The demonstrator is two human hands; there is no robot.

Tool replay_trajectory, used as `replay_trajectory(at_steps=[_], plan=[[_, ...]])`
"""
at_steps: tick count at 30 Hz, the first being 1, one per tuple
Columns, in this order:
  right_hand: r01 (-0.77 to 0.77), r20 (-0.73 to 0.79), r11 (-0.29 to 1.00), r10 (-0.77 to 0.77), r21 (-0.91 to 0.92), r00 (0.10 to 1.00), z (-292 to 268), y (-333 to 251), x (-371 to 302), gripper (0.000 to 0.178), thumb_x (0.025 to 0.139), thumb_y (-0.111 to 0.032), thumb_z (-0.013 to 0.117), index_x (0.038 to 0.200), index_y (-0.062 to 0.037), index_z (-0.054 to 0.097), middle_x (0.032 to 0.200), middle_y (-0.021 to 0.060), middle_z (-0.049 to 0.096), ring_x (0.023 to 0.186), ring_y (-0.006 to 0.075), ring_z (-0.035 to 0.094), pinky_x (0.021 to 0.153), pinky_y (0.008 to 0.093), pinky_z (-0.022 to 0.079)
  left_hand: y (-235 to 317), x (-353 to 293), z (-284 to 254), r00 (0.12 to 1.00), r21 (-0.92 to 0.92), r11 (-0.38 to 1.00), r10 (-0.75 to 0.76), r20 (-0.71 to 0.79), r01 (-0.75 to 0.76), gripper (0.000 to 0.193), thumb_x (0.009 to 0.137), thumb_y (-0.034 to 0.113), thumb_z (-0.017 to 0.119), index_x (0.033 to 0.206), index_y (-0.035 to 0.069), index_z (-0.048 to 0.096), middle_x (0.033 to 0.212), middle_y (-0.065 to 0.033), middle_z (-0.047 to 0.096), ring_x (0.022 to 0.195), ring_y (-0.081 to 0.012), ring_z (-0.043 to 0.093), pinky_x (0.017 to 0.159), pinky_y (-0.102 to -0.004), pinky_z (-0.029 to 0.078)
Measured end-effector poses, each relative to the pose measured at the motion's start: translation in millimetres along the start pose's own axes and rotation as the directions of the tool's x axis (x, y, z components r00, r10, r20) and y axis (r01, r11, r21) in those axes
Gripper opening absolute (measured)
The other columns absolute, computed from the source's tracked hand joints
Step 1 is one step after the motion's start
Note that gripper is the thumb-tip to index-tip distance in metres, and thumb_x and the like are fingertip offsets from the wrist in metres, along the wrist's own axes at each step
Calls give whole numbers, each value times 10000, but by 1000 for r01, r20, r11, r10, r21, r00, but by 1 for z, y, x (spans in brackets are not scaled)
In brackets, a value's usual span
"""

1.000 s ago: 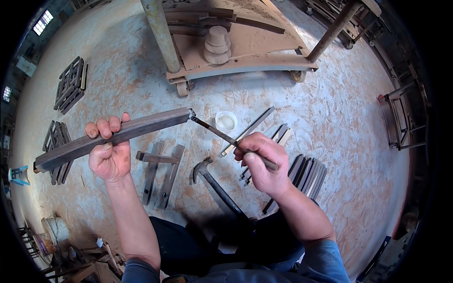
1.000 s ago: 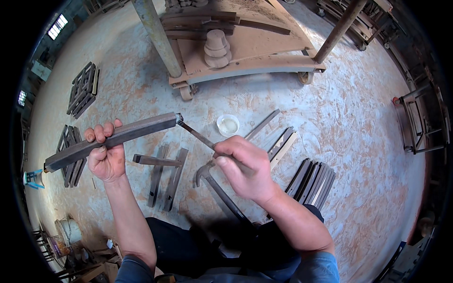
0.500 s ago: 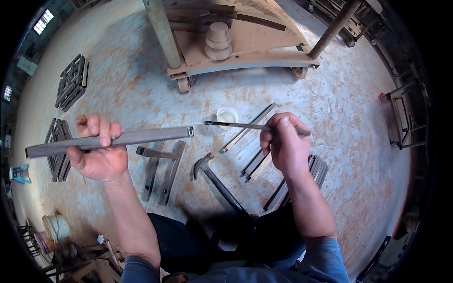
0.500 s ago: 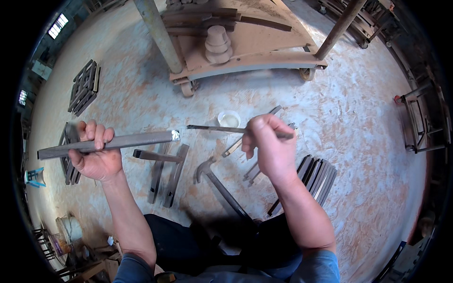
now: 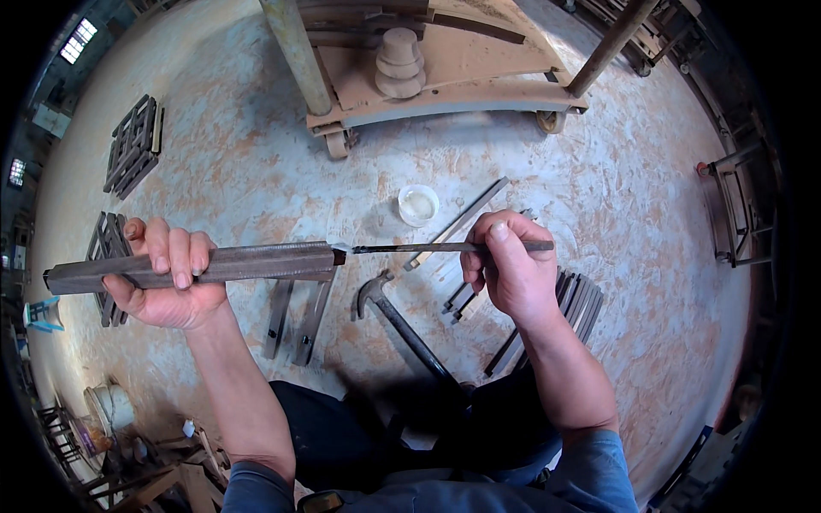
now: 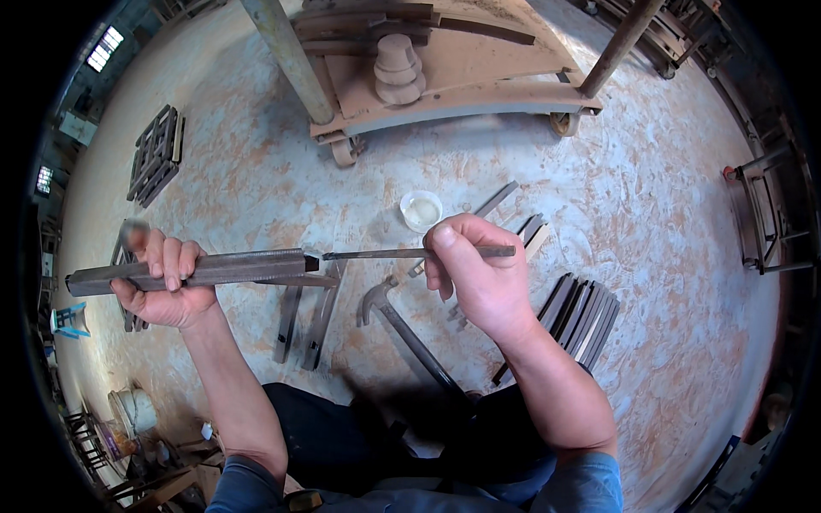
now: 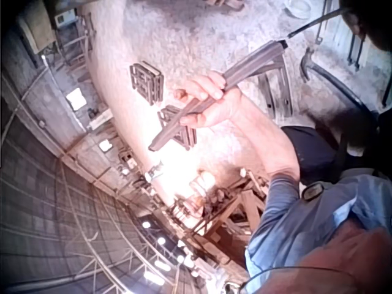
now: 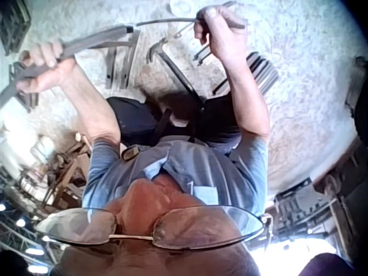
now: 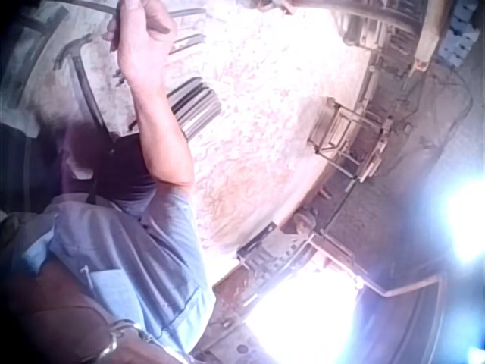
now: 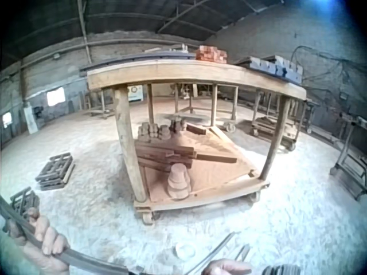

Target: The person pours a liquid from a white bottle into a small container, then uses a brush to apply the liquid to wooden pieces. They assemble the pieces into a frame-like structure using a hammer to secure joints.

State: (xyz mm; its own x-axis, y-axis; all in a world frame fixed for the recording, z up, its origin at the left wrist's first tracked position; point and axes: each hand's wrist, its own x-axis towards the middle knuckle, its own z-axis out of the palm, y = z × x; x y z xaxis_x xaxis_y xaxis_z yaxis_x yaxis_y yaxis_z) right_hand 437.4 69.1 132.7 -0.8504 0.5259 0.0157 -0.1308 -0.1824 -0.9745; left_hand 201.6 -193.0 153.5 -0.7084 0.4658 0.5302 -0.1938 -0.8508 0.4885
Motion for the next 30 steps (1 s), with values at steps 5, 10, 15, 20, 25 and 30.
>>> replay_trajectory(at_steps=[5, 10, 15, 20, 25, 30], plan=[[45, 40, 997, -42, -70, 998, 3, 0, 0, 287, 992, -222, 501, 852, 21, 567, 668, 111, 566, 537, 149, 544, 452, 259, 433, -6, 1, 5, 998, 27, 1000, 18, -60, -16, 509, 815, 394, 722, 1109, 23, 535, 714, -12, 484, 497, -101, 446, 531, -275, 358], [-181, -243, 956, 123, -232, 962, -19, 12, 28, 312, 954, -280, 561, 830, -5, 643, 633, 36, 603, 538, 79, 542, 477, 230, 405, -6, 1, 4, 1000, 22, 999, -23, -11, 24, 496, 836, 397, 702, 1117, 24, 537, 727, -16, 471, 504, -110, 439, 533, -284, 346], [-341, -308, 896, 251, -285, 918, -40, 89, 73, 365, 952, -335, 562, 919, 18, 648, 740, 66, 630, 606, 121, 597, 494, 267, 481, 10, -2, 14, 986, 110, 990, -66, -156, 84, 438, 903, 409, 635, 1117, 38, 545, 732, -7, 442, 583, -102, 425, 568, -279, 343], [-495, -383, 862, 424, -107, 821, -77, 193, 93, 405, 944, -373, 563, 1097, 0, 604, 862, 85, 634, 649, 169, 618, 510, 308, 520, 21, -20, 18, 951, 224, 966, -55, -303, 127, 475, 889, 479, 643, 1112, 68, 558, 724, -20, 483, 628, -144, 434, 662, -346, 433], [-617, -374, 785, 589, 54, 716, -84, 245, 88, 352, 929, -324, 586, 1149, -50, 569, 877, 57, 580, 760, 190, 636, 597, 354, 576, 48, -57, 17, 865, 225, 967, 8, -502, 122, 595, 922, 619, 468, 1146, 76, 567, 778, -94, 614, 707, -251, 595, 779, -494, 513], [-652, -351, 754, 634, 83, 689, -94, 252, 76, 439, 900, -432, 621, 1154, -85, 530, 1022, 69, 562, 827, 220, 611, 660, 413, 552, 60, -96, -9, 737, 210, 970, 56, -674, 119, 665, 982, 608, 281, 1204, 54, 574, 875, -122, 626, 821, -290, 604, 886, -515, 445]])
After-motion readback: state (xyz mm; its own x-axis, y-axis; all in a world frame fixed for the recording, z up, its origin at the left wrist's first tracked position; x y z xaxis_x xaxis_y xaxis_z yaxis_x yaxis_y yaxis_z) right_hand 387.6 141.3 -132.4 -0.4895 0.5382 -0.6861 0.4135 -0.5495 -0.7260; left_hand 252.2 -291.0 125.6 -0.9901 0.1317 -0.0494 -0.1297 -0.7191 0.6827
